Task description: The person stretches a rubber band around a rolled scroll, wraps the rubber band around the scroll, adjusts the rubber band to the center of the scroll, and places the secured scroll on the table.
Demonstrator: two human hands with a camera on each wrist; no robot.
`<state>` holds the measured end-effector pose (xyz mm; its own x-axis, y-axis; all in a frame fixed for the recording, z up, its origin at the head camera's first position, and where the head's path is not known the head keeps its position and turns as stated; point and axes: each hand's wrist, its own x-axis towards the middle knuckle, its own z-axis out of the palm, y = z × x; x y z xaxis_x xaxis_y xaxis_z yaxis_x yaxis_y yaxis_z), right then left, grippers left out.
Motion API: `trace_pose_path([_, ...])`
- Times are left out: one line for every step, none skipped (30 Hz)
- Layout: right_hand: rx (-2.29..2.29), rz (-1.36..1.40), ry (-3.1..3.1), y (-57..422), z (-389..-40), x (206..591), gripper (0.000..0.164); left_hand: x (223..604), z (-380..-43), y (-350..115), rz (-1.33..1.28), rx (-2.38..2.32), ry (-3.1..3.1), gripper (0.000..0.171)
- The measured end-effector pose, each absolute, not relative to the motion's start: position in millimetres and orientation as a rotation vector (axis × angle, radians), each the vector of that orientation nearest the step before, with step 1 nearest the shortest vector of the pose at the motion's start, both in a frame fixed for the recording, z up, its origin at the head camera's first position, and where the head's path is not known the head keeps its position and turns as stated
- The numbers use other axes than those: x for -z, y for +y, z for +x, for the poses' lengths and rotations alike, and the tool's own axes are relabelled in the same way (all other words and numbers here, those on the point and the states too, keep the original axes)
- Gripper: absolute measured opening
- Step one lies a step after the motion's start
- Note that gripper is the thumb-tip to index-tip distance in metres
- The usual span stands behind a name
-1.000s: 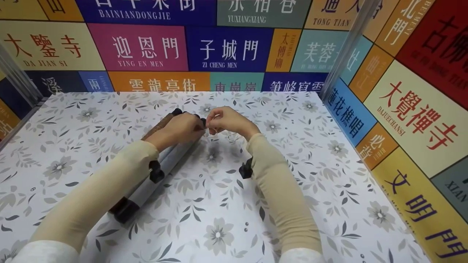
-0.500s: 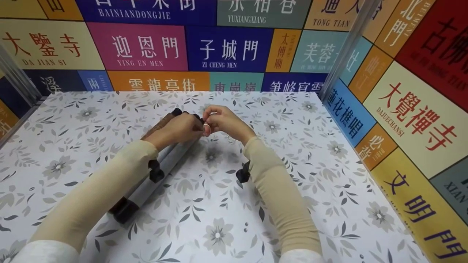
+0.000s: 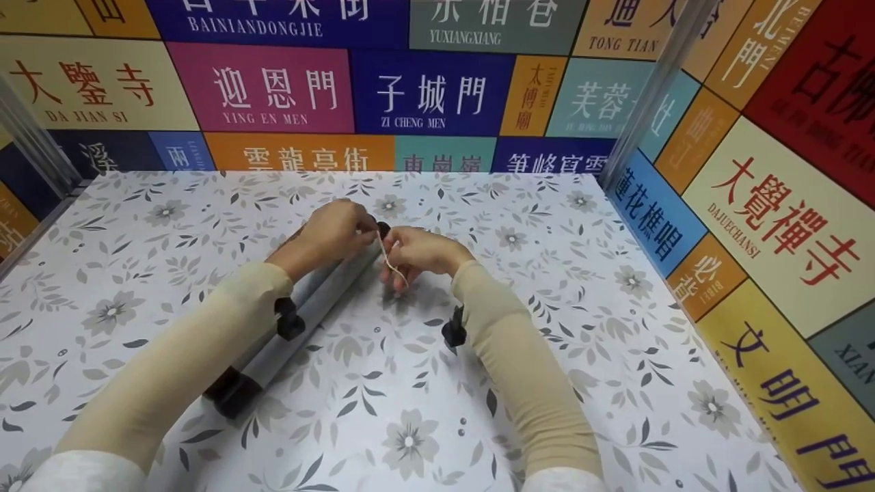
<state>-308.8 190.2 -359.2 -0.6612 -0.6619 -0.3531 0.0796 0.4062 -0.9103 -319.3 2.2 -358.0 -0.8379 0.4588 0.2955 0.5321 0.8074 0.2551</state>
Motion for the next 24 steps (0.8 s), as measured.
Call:
trace_pose_path([1.267, -0.475, 1.973, 190, -310, 361, 0.022, 357, -319, 2, -0.779, 0.477, -2.745, 0.022])
trace_pose_path([1.228, -0.459, 2.002, 189, -312, 362, 0.023, 357, -318, 2, -0.792, 0.467, -2.717, 0.022])
trace_pose_path([1.201, -0.442, 2.027, 189, -313, 363, 0.024, 356, -317, 2, -0.806, 0.458, -2.694, 0.022])
trace_pose_path([1.175, -0.432, 2.059, 189, -314, 364, 0.025, 356, -316, 2, -0.82, 0.453, -2.672, 0.021])
trace_pose_path([1.15, -0.424, 2.094, 189, -315, 364, 0.026, 356, -315, 2, -0.832, 0.449, -2.65, 0.019])
trace_pose_path([1.116, -0.421, 2.139, 189, -316, 363, 0.027, 355, -314, 2, -0.843, 0.453, -2.632, 0.018])
trace_pose_path([1.085, -0.421, 2.18, 189, -317, 362, 0.03, 355, -313, 2, -0.85, 0.459, -2.619, 0.016])
trace_pose_path([1.055, -0.425, 2.212, 189, -317, 362, 0.032, 355, -312, 2, -0.862, 0.47, -2.605, 0.015])
trace_pose_path([1.026, -0.432, 2.243, 189, -318, 361, 0.035, 354, -311, 2, -0.874, 0.481, -2.591, 0.015])
trace_pose_path([0.991, -0.443, 2.275, 188, -319, 361, 0.037, 354, -310, 2, -0.891, 0.493, -2.577, 0.014])
trace_pose_path([0.965, -0.448, 2.293, 187, -320, 361, 0.039, 353, -309, 2, -0.915, 0.503, -2.562, 0.012])
trace_pose_path([0.94, -0.446, 2.313, 186, -320, 360, 0.041, 352, -308, 2, -0.943, 0.512, -2.545, 0.011])
trace_pose_path([0.927, -0.437, 2.323, 185, -321, 360, 0.041, 352, -307, 3, -0.977, 0.509, -2.526, 0.01])
trace_pose_path([0.911, -0.421, 2.34, 184, -321, 360, 0.041, 351, -305, 3, -1.021, 0.498, -2.505, 0.009])
trace_pose_path([0.902, -0.393, 2.363, 183, -322, 360, 0.038, 351, -304, 4, -1.067, 0.482, -2.484, 0.008])
trace_pose_path([0.895, -0.36, 2.38, 182, -322, 360, 0.035, 352, -302, 5, -1.116, 0.459, -2.463, 0.008])
trace_pose_path([0.889, -0.326, 2.398, 181, -323, 360, 0.031, 352, -300, 6, -1.169, 0.43, -2.442, 0.008])
trace_pose_path([0.881, -0.294, 2.422, 181, -324, 360, 0.026, 353, -298, 7, -1.22, 0.392, -2.425, 0.007])
trace_pose_path([0.87, -0.27, 2.446, 180, -325, 360, 0.022, 354, -296, 8, -1.266, 0.354, -2.41, 0.006])
trace_pose_path([0.859, -0.251, 2.473, 180, -326, 360, 0.018, 356, -294, 10, -1.308, 0.318, -2.399, 0.006])
trace_pose_path([0.851, -0.239, 2.494, 179, -327, 360, 0.016, 357, -292, 11, -1.337, 0.291, -2.391, 0.006])
trace_pose_path([0.839, -0.235, 2.509, 178, -328, 360, 0.013, 358, -290, 11, -1.359, 0.269, -2.389, 0.007])
trace_pose_path([0.821, -0.236, 2.528, 177, -329, 359, 0.012, 360, -289, 12, -1.373, 0.255, -2.39, 0.007])
trace_pose_path([0.818, -0.232, 2.534, 176, -329, 359, 0.011, 361, -288, 12, -1.377, 0.244, -2.391, 0.007])
